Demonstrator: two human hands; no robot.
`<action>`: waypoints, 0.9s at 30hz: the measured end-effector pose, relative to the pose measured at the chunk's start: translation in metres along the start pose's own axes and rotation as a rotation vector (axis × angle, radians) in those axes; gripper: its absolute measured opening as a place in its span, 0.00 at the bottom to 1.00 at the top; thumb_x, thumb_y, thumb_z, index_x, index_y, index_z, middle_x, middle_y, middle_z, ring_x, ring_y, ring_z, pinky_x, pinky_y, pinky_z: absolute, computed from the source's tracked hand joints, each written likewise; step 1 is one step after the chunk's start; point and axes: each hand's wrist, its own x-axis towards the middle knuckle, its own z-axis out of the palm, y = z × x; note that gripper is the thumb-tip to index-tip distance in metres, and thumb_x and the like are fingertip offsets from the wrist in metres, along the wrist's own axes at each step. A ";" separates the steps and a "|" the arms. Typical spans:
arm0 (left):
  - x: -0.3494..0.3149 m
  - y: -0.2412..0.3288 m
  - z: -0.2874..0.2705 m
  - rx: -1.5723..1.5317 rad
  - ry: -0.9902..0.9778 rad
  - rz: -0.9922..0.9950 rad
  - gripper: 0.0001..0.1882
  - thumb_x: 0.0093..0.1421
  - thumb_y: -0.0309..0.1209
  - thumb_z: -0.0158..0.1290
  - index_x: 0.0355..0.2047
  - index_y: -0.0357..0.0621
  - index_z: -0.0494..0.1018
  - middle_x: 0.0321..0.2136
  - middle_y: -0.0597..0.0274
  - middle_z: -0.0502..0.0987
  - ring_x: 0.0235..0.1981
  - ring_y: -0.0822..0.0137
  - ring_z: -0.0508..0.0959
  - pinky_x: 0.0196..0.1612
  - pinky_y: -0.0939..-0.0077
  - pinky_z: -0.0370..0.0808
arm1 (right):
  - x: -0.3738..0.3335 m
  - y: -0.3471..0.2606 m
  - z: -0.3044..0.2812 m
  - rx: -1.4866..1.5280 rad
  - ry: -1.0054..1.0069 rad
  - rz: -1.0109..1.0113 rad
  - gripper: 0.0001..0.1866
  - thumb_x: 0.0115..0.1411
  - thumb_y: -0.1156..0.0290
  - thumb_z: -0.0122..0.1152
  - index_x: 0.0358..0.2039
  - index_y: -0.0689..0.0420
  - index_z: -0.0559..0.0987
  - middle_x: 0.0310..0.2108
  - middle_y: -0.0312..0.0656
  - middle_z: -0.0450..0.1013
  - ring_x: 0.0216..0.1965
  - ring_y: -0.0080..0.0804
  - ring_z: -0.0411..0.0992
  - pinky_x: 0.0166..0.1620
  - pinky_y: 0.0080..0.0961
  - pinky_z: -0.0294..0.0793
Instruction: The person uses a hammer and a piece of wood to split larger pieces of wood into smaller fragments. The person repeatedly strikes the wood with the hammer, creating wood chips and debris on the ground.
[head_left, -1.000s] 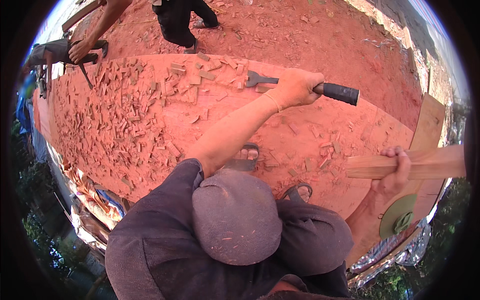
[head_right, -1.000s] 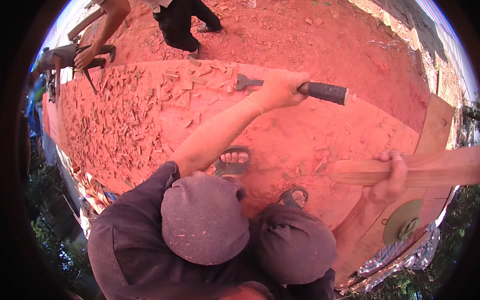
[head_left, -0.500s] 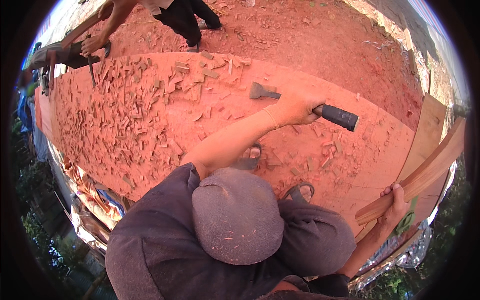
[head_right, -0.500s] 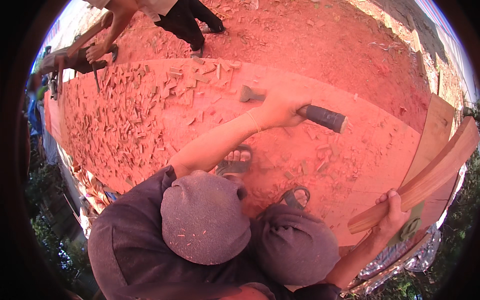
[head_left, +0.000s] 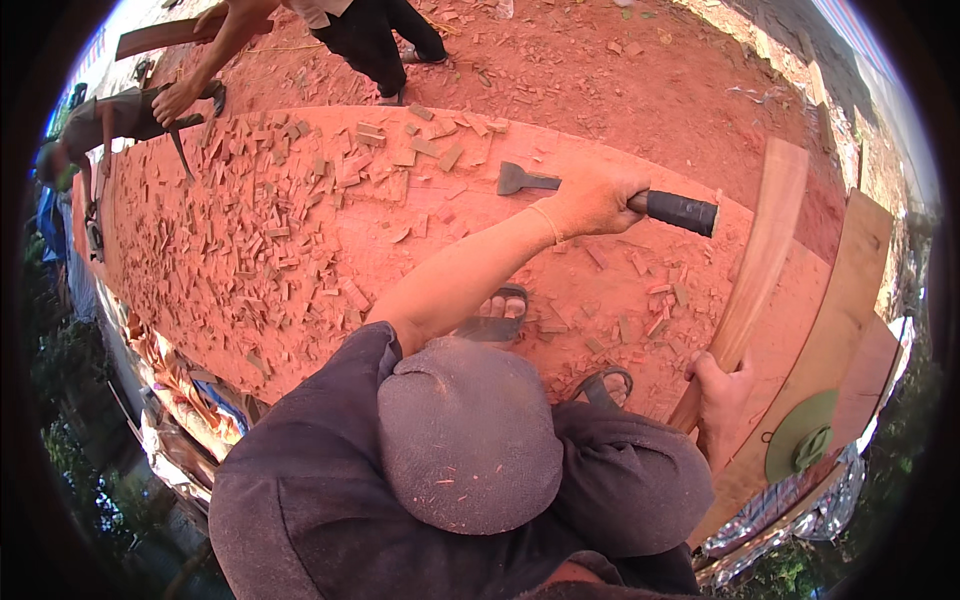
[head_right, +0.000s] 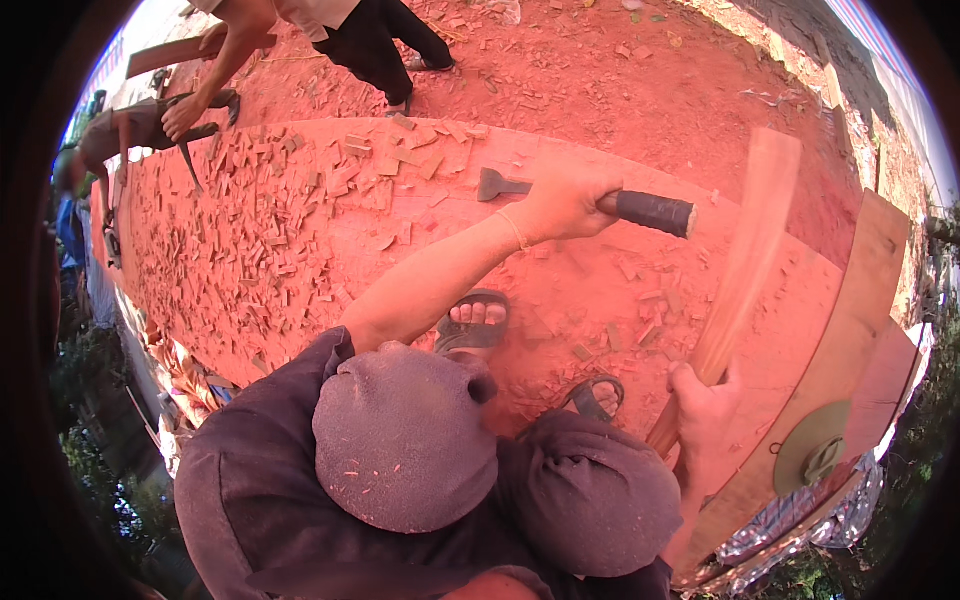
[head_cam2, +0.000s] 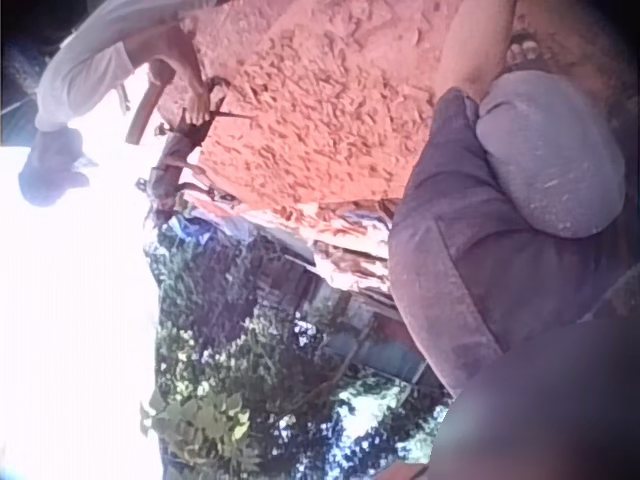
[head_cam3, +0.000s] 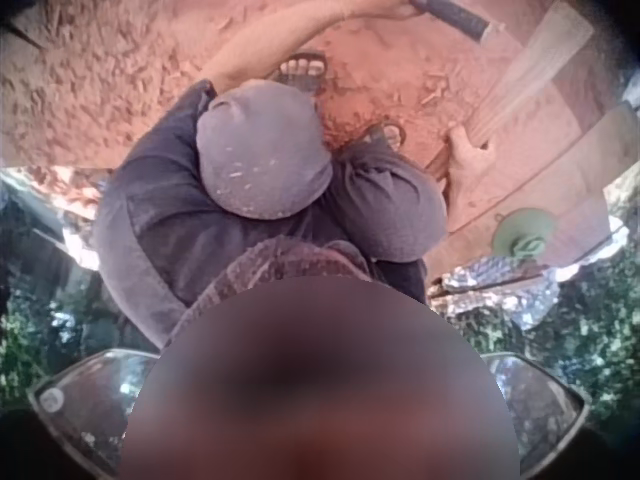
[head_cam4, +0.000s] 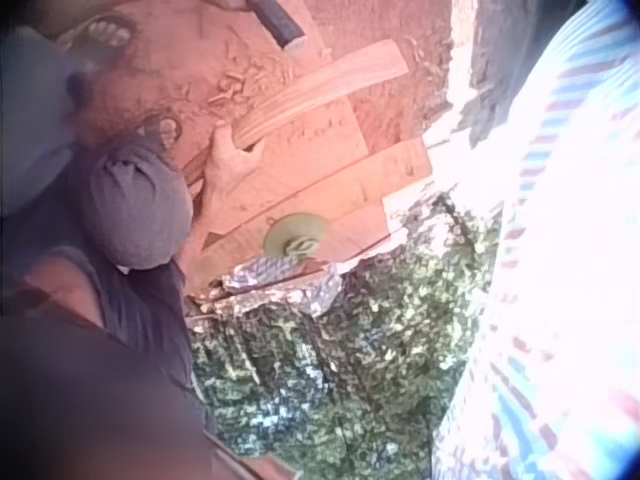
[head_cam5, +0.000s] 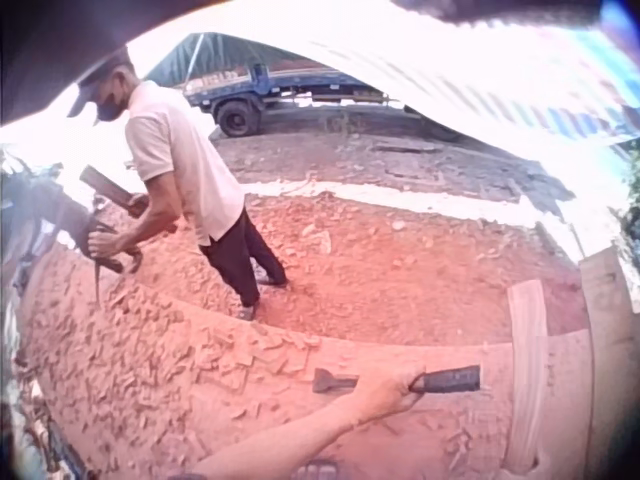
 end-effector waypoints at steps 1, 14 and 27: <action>0.000 -0.001 0.002 -0.035 0.011 -0.001 0.11 0.48 0.32 0.64 0.21 0.48 0.71 0.18 0.55 0.73 0.22 0.49 0.77 0.24 0.57 0.69 | 0.000 -0.017 -0.010 -0.001 0.139 -0.059 0.13 0.55 0.76 0.64 0.40 0.64 0.74 0.27 0.40 0.74 0.26 0.27 0.73 0.31 0.26 0.75; -0.020 -0.005 0.014 0.122 -0.180 -0.023 0.10 0.47 0.31 0.63 0.22 0.47 0.70 0.23 0.56 0.73 0.29 0.48 0.77 0.31 0.55 0.73 | 0.001 0.033 0.008 -0.125 -0.024 0.084 0.14 0.56 0.77 0.63 0.43 0.66 0.74 0.29 0.40 0.74 0.27 0.28 0.74 0.32 0.26 0.78; 0.046 -0.032 0.009 0.110 -0.083 0.053 0.10 0.51 0.35 0.62 0.23 0.50 0.70 0.17 0.56 0.74 0.23 0.48 0.79 0.24 0.54 0.72 | 0.028 -0.028 -0.065 0.382 0.308 -0.176 0.13 0.63 0.69 0.62 0.43 0.63 0.73 0.35 0.42 0.72 0.33 0.28 0.73 0.35 0.24 0.77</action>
